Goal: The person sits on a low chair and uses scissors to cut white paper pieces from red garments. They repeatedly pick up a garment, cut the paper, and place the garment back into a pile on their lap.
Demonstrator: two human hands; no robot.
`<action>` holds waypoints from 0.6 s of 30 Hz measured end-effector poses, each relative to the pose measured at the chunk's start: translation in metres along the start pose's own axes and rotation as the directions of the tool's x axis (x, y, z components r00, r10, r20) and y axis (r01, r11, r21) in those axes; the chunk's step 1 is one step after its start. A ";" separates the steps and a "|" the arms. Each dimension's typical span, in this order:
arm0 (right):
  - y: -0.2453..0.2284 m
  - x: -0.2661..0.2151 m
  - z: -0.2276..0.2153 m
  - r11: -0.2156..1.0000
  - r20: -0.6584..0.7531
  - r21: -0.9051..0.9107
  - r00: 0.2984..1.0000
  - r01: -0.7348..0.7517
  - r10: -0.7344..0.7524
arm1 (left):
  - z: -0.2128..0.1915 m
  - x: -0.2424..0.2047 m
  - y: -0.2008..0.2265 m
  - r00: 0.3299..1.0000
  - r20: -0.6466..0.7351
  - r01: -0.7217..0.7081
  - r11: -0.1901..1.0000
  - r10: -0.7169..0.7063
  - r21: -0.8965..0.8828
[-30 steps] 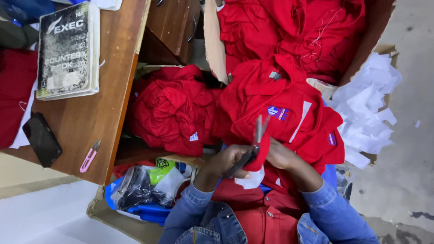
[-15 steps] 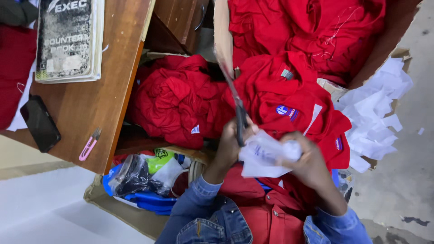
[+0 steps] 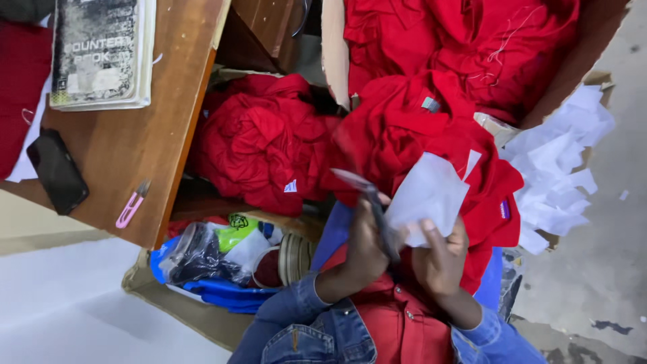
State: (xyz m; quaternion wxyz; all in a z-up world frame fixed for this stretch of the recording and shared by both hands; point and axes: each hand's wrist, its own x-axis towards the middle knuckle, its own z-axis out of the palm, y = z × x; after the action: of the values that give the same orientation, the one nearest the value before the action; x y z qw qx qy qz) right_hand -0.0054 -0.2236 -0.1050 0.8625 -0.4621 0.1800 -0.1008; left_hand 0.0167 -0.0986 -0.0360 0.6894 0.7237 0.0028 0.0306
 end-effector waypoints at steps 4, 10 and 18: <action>-0.029 0.003 -0.019 0.575 0.404 -0.705 0.901 0.415 -0.156 | -0.023 0.021 -0.026 0.992 -0.125 -0.018 0.999 0.022 0.028; -0.094 0.041 -0.005 0.232 0.613 -0.470 0.504 0.852 -0.609 | -0.071 0.060 -0.031 0.873 0.316 0.426 0.896 -0.371 -0.127; -0.106 0.067 0.000 -0.252 0.985 0.174 -0.167 0.952 0.051 | -0.056 0.116 -0.027 0.701 0.664 0.135 0.962 -0.261 0.236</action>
State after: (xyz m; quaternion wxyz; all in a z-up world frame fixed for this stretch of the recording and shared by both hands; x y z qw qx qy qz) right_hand 0.0552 -0.3047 -0.0310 0.1122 -0.7810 -0.5677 -0.2348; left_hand 0.1304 -0.0363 -0.0557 0.5759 0.7343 -0.1728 -0.3151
